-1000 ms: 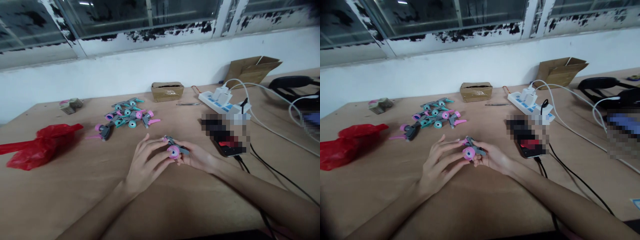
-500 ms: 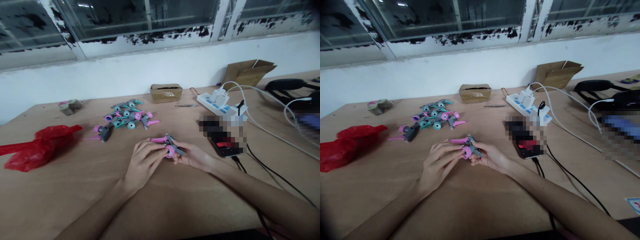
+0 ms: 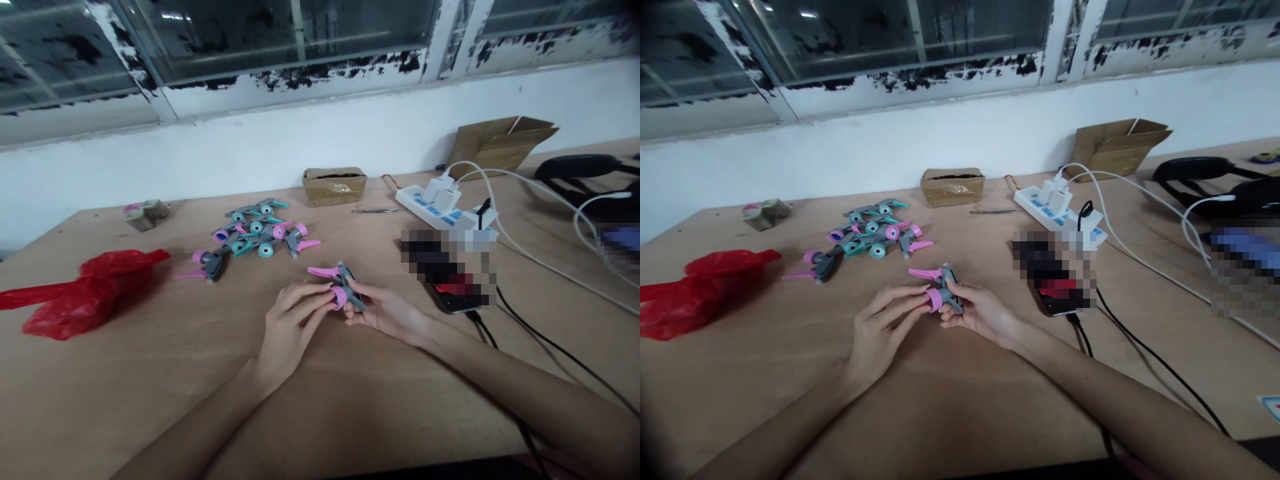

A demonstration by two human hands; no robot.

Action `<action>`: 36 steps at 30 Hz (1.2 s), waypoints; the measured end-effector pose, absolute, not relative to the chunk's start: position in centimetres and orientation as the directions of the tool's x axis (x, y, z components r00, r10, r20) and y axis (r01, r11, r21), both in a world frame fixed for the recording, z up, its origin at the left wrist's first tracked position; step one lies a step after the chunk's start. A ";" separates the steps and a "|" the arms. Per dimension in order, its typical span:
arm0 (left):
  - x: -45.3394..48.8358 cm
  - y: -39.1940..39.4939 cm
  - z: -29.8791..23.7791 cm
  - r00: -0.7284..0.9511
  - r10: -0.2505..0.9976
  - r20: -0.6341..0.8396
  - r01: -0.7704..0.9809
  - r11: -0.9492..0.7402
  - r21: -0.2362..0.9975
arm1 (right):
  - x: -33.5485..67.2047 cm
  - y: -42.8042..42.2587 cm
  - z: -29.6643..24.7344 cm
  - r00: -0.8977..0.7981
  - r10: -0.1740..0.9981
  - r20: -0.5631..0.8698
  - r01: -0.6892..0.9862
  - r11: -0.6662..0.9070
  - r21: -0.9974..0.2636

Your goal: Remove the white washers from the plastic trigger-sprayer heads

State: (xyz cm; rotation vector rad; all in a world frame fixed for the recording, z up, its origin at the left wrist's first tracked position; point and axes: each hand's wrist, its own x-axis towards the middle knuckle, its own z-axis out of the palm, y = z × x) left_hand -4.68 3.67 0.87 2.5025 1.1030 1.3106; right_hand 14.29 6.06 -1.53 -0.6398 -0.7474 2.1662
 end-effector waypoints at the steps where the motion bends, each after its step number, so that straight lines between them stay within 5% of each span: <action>1: -4.7 3.6 0.8 0.365 0.652 0.664 0.559 -0.724 0.404 | 14.3 6.1 -1.5 -0.600 0.774 -0.203 -0.483 -0.552 -0.679; 15: -4.1 3.4 0.8 0.275 0.769 0.577 0.514 -0.625 0.587 | 14.3 6.1 -1.2 -0.602 0.771 -0.209 -0.476 -0.556 -0.682; 36: -4.2 2.8 1.1 0.215 0.793 0.569 0.503 -0.590 0.632 | 14.4 6.1 -1.2 -0.671 0.720 -0.176 -0.403 -0.553 -0.729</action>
